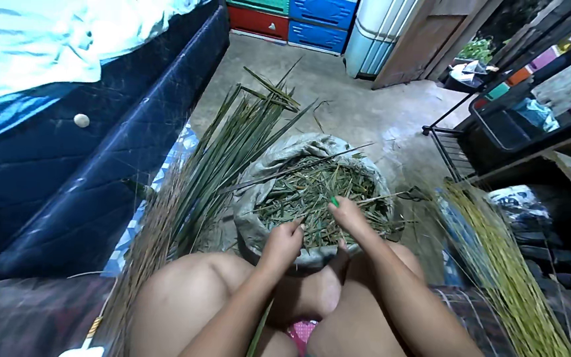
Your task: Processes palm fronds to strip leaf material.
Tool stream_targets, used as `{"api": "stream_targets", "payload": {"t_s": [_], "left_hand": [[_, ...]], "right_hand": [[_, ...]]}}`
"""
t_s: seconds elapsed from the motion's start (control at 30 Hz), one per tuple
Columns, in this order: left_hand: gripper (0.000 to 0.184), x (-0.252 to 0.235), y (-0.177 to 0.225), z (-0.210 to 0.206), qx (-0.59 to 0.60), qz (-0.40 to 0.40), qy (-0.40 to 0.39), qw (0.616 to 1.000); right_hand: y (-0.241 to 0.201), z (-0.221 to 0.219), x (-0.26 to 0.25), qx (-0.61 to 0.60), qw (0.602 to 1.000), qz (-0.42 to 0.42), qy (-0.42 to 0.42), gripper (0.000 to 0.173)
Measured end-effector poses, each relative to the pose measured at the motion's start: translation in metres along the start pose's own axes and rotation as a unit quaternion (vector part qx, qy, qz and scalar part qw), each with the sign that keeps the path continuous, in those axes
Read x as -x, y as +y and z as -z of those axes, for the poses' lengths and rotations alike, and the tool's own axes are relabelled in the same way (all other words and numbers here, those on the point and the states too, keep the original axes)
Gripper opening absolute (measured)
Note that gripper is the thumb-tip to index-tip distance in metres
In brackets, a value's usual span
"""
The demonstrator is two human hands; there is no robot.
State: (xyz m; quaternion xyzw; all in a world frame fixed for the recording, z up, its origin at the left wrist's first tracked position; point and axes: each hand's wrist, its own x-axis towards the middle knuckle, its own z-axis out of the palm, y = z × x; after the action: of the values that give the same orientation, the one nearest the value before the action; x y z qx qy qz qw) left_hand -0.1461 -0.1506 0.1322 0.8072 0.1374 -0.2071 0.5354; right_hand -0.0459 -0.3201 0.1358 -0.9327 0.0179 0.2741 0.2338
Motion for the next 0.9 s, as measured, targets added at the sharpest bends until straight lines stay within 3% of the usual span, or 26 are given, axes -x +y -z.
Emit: {"api": "stream_targets", "payload": {"t_s": [0.13, 0.33, 0.43, 0.57, 0.77, 0.9], "left_hand": [[0.04, -0.001, -0.001, 0.003, 0.018, 0.002, 0.0, 1.0], [0.039, 0.002, 0.003, 0.0, 0.019, -0.014, -0.001, 1.0], [0.039, 0.001, 0.002, 0.001, 0.031, -0.013, -0.001, 0.999], [0.036, 0.0, -0.001, 0.001, 0.064, 0.003, -0.011, 0.998], [0.031, 0.0, 0.002, -0.004, 0.102, 0.031, -0.057, 0.993], [0.039, -0.001, 0.001, -0.007, 0.041, 0.028, -0.056, 0.997]], "right_hand": [[-0.015, -0.017, 0.03, 0.057, 0.994, 0.049, -0.077, 0.031], [0.012, 0.015, -0.014, 0.048, 0.997, -0.055, 0.039, 0.036], [0.009, 0.015, -0.005, -0.007, 0.999, -0.019, 0.048, 0.035], [-0.005, -0.019, 0.017, -0.149, 0.985, 0.088, -0.02, 0.041], [-0.005, -0.031, -0.003, -0.319, 0.947, 0.035, -0.015, 0.028], [0.005, -0.026, -0.025, -0.283, 0.955, 0.029, 0.079, 0.032]]}}
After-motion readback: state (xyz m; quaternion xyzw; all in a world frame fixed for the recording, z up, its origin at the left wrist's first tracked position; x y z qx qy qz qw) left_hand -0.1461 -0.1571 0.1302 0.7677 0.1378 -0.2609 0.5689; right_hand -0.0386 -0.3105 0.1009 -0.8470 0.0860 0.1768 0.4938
